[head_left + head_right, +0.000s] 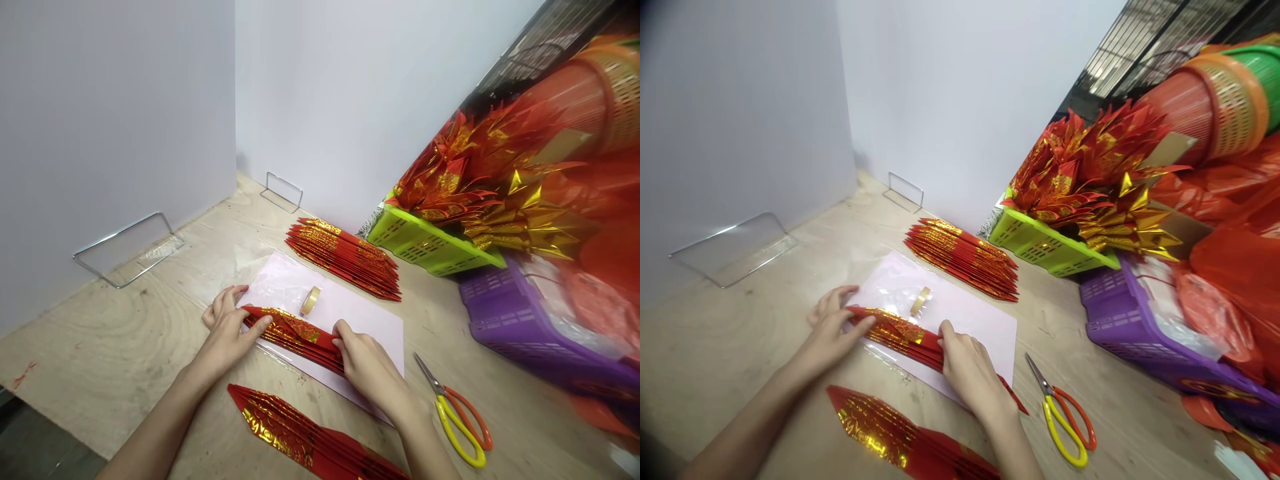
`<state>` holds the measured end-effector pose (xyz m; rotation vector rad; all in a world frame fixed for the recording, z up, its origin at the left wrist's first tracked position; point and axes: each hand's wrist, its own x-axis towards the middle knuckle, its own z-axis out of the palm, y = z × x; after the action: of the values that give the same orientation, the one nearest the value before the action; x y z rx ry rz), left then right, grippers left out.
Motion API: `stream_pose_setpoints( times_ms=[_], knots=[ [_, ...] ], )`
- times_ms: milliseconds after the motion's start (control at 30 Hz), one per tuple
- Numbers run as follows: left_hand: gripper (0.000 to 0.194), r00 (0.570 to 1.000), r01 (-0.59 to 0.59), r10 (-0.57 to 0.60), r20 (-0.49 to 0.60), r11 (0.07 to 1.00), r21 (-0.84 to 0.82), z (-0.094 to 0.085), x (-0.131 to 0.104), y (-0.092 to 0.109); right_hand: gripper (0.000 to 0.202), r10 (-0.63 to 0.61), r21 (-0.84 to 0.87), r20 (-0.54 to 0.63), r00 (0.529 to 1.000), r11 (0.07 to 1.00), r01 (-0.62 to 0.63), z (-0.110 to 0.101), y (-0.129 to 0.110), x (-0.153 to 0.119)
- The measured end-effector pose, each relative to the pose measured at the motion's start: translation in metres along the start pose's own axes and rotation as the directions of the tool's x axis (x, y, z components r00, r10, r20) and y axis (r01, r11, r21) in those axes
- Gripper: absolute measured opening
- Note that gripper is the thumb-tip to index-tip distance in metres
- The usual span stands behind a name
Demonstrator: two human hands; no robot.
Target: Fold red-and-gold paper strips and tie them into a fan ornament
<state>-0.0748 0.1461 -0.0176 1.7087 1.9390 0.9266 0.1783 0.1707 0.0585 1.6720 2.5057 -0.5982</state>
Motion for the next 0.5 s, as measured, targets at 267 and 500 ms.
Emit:
stream_pose_setpoints(
  times_ms=[267,500],
  knots=[
    [0.047,0.98,0.175,-0.181,-0.081,0.982,-0.077,-0.004,0.002,0.004,0.017,-0.059,-0.353,0.068,0.996,0.932,0.079,0.004,-0.01,0.001],
    [0.029,0.967,0.19,-0.182,-0.176,0.981,0.032,-0.008,-0.001,0.008,0.017,-0.234,-0.504,0.016,0.972,0.838,0.209,0.017,-0.007,0.004]
  ],
)
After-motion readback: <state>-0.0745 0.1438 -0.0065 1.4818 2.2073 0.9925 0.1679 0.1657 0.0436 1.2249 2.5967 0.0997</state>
